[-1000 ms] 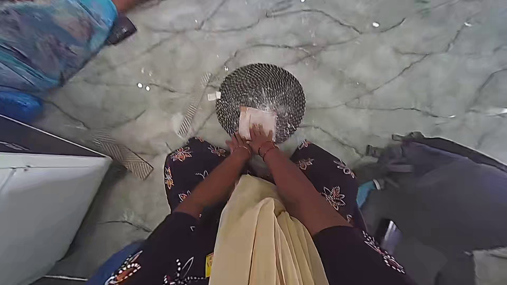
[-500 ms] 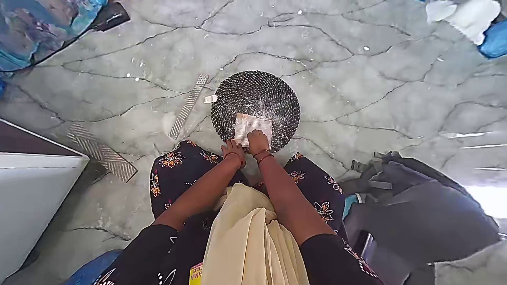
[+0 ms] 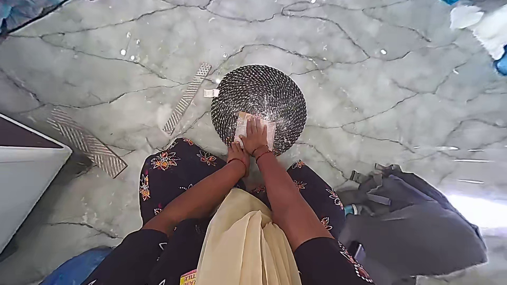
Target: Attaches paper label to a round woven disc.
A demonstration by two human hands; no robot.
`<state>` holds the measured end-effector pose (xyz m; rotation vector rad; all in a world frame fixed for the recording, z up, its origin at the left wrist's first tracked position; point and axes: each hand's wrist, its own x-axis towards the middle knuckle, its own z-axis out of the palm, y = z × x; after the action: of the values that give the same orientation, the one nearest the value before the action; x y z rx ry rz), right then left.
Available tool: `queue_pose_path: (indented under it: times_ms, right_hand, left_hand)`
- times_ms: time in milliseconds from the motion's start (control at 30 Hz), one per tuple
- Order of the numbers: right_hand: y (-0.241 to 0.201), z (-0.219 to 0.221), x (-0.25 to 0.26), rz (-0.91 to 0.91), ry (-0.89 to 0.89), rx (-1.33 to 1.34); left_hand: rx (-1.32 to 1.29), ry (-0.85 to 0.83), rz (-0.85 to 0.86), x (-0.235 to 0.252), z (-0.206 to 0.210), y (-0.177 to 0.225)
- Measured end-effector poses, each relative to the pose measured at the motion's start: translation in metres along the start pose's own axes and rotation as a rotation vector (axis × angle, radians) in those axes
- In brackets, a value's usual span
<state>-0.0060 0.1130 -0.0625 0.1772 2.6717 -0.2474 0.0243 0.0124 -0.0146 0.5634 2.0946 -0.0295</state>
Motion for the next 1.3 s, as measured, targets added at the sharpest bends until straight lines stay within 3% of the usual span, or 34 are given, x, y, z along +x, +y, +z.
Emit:
queue_pose_path:
  times_ms: [100, 400, 500, 600, 700, 800, 1033, 1167, 1300]
  right_hand:
    - [0.004, -0.002, -0.016, 0.002, -0.087, -0.01]
    - [-0.004, -0.01, -0.067, 0.052, -0.253, 0.081]
    - [0.002, -0.012, -0.068, 0.049, -0.155, 0.112]
    - [0.008, -0.025, -0.072, 0.179, -0.015, 0.113]
    - [0.018, -0.028, -0.06, 0.285, 0.095, 0.193]
    - [0.02, -0.017, -0.039, 0.158, 0.178, 0.206]
    - [-0.001, -0.021, -0.021, 0.026, 0.055, -0.057]
    - [0.011, -0.03, -0.006, -0.002, 0.148, -0.04]
    - [0.008, -0.013, 0.0, 0.113, -0.028, -0.003]
  left_hand:
    - [-0.018, 0.084, 0.006, 0.012, 0.016, 0.0]
    - [0.013, 0.131, -0.025, 0.007, 0.028, 0.001]
    - [-0.027, 0.181, 0.032, 0.01, 0.03, -0.005]
    - [-0.052, 0.181, 0.043, 0.002, 0.027, -0.007]
    - [-0.029, 0.156, 0.025, -0.001, 0.025, -0.006]
    - [-0.032, 0.17, 0.028, 0.002, 0.026, -0.004]
    - [0.02, 0.06, 0.025, -0.004, 0.006, -0.001]
    - [0.022, 0.04, 0.017, -0.004, 0.003, 0.002]
    - [0.058, 0.044, -0.007, 0.001, 0.005, 0.005]
